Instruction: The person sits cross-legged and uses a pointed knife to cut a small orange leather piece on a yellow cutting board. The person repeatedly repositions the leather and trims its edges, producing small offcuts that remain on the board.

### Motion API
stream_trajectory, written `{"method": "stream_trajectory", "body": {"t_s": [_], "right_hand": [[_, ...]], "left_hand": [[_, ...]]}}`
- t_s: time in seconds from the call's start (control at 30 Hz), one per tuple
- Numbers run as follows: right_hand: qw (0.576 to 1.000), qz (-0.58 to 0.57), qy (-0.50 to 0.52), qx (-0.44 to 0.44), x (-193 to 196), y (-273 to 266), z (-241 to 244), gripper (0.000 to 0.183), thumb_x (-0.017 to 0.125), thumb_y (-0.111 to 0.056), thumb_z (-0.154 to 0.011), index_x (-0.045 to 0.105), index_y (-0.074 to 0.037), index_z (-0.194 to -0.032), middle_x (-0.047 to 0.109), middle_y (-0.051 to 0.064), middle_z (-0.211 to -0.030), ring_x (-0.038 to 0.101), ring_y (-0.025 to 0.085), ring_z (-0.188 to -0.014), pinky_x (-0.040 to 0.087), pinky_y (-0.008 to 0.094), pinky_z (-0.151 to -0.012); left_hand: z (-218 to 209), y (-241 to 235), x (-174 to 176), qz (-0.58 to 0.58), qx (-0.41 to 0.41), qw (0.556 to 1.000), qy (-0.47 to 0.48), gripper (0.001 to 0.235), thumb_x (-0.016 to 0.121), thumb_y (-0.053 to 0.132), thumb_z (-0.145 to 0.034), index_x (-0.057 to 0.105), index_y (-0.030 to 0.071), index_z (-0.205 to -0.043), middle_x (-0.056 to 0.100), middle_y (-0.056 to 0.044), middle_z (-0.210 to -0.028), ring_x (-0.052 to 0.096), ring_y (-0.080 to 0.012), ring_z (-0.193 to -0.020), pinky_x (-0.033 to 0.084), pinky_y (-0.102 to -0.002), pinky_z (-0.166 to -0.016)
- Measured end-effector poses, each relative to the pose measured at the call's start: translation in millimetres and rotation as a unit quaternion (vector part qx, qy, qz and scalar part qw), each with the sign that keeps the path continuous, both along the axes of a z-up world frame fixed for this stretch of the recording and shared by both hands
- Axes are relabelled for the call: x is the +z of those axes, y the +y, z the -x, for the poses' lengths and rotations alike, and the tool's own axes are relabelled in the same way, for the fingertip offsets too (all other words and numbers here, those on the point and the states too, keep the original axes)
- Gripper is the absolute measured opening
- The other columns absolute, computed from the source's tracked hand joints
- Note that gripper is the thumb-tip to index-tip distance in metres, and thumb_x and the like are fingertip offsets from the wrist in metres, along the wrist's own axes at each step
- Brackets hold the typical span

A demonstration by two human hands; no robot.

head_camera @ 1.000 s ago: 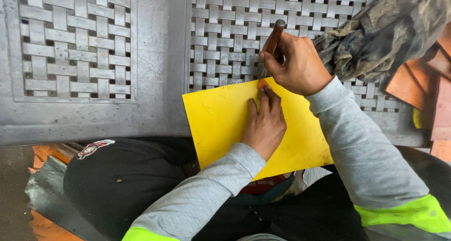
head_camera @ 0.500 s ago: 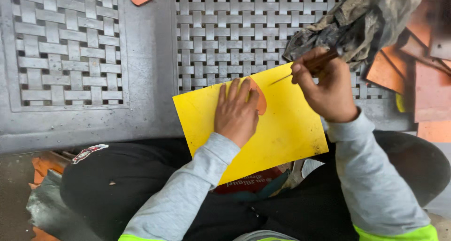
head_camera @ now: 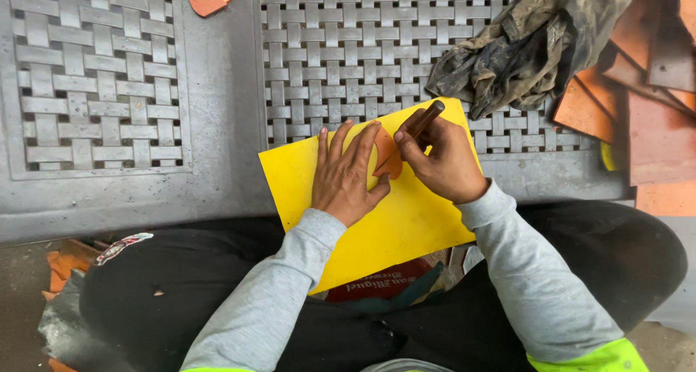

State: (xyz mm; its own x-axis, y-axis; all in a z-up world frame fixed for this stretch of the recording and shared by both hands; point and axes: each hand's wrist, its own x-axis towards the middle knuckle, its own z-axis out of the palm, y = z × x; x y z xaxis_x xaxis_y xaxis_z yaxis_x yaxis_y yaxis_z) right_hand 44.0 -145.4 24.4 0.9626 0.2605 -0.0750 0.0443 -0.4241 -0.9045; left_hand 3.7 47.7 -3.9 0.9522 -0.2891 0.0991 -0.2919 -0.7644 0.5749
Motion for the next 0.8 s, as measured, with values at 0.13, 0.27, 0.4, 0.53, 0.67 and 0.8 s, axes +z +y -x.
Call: {"method": "stream_trajectory", "body": {"t_s": [0.13, 0.27, 0.4, 0.53, 0.67, 0.8], "right_hand": [[0.999, -0.025, 0.03, -0.004, 2, 5, -4, 0.012, 0.067, -0.009, -0.1, 0.063, 0.001, -0.097, 0.066, 0.004, -0.08, 0.057, 0.007, -0.07, 0.048, 0.026, -0.062], [1.0, -0.005, 0.029, 0.012, 5, 8, -7, 0.012, 0.066, -0.01, -0.099, 0.064, 0.001, -0.096, 0.066, 0.004, -0.078, 0.058, 0.007, -0.069, 0.049, 0.025, -0.062], [0.999, 0.026, 0.02, 0.018, 10, 11, -11, 0.014, 0.068, -0.012, -0.097, 0.066, 0.001, -0.094, 0.067, 0.005, -0.075, 0.059, 0.008, -0.065, 0.049, 0.026, -0.059], [0.996, 0.087, 0.012, 0.023, 16, 14, -16, 0.017, 0.071, -0.015, -0.094, 0.067, 0.001, -0.091, 0.068, 0.009, -0.07, 0.062, 0.014, -0.059, 0.049, 0.031, -0.055], [0.994, 0.094, -0.027, 0.058, 22, 20, -21, 0.019, 0.072, -0.016, -0.093, 0.067, 0.002, -0.09, 0.07, 0.012, -0.071, 0.07, 0.02, -0.06, 0.054, 0.033, -0.057], [0.985, 0.143, -0.031, 0.09, 29, 29, -29, 0.022, 0.074, -0.016, -0.092, 0.063, 0.003, -0.089, 0.068, 0.015, -0.066, 0.068, 0.026, -0.056, 0.052, 0.036, -0.053]], "left_hand": [[0, 2, -6, 0.009, 0.006, 1.0, 0.002, 0.1, 0.082, 0.029, -0.076, 0.025, 0.011, -0.156, 0.054, -0.012, -0.148, 0.035, -0.039, -0.146, 0.012, -0.062, -0.125], [-2, 2, -6, 0.031, 0.012, 0.999, 0.006, 0.105, 0.083, 0.029, -0.074, 0.02, 0.012, -0.157, 0.056, -0.008, -0.148, 0.035, -0.0382, -0.147, 0.011, -0.062, -0.126], [-4, 3, -5, 0.041, 0.017, 0.999, 0.019, 0.107, 0.083, 0.029, -0.073, 0.018, 0.012, -0.156, 0.057, -0.006, -0.147, 0.034, -0.0374, -0.147, 0.01, -0.062, -0.126], [-5, 3, -3, 0.037, 0.016, 0.999, 0.025, 0.106, 0.084, 0.03, -0.073, 0.02, 0.012, -0.156, 0.059, -0.005, -0.145, 0.036, -0.037, -0.146, 0.008, -0.062, -0.125], [-6, 3, -1, 0.032, 0.015, 0.999, 0.024, 0.105, 0.084, 0.032, -0.072, 0.022, 0.013, -0.155, 0.06, -0.007, -0.142, 0.038, -0.0367, -0.143, 0.007, -0.062, -0.125], [-6, 4, -1, 0.025, 0.012, 0.999, 0.017, 0.104, 0.082, 0.034, -0.073, 0.023, 0.009, -0.155, 0.06, -0.012, -0.14, 0.039, -0.0377, -0.142, 0.006, -0.063, -0.125]]}}
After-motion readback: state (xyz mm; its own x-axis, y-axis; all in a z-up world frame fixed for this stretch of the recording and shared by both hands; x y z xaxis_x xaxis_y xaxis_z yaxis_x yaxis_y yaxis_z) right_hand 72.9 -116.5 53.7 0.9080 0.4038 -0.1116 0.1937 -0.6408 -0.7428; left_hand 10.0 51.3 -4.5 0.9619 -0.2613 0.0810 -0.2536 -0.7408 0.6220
